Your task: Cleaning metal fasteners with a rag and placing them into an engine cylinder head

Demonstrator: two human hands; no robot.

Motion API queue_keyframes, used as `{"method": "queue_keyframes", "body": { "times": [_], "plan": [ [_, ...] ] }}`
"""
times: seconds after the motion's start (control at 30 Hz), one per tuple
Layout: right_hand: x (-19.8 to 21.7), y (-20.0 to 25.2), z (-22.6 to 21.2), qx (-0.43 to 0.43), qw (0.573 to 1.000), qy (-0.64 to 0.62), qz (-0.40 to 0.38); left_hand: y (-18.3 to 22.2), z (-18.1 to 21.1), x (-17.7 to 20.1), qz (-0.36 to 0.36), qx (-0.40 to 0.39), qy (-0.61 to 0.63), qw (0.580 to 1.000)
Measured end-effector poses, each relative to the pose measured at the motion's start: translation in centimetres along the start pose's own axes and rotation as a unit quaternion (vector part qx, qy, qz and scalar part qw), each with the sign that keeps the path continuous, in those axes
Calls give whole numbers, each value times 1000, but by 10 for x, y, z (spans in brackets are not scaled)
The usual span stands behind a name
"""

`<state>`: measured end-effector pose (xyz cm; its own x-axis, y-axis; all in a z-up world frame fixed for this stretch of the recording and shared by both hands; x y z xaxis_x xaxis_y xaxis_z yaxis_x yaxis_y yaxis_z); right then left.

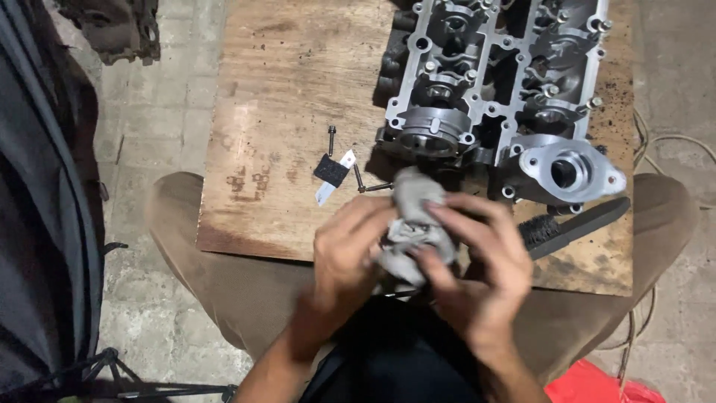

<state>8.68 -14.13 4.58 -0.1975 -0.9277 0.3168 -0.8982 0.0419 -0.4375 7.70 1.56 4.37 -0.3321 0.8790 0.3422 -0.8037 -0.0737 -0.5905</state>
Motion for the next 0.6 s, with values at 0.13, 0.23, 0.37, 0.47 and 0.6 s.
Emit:
{"method": "queue_keyframes", "body": {
  "times": [0.13,0.23,0.37,0.47,0.6],
  "plan": [
    [-10,-10,-14,5,999,-20,-47,-4,15,9,13,-35,-3,999],
    [-9,-8,18,-95,984,-125,-79,-7,14,15,2,-20,55,998],
    [-8,0,54,-227,922,-311,-33,12,-21,6,48,-63,92,993],
    [16,-2,34,-110,988,-109,-14,-7,-15,14,29,22,84,996],
    [-12,-12,-17,-16,999,-33,-37,-8,19,2,5,-81,14,997]
  ]
}}
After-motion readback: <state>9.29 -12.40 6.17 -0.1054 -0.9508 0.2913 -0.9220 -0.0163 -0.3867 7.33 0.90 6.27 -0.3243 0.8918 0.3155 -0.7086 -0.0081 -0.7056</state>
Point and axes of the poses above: each hand's wrist, its own y-axis away from the middle knuckle, its own x-axis out of the back of the hand, z = x × y, the point moved 10 cm from there along -y, towards the middle knuckle, and after that the axes turned 7 degrees about z, right-handed, at the moved point
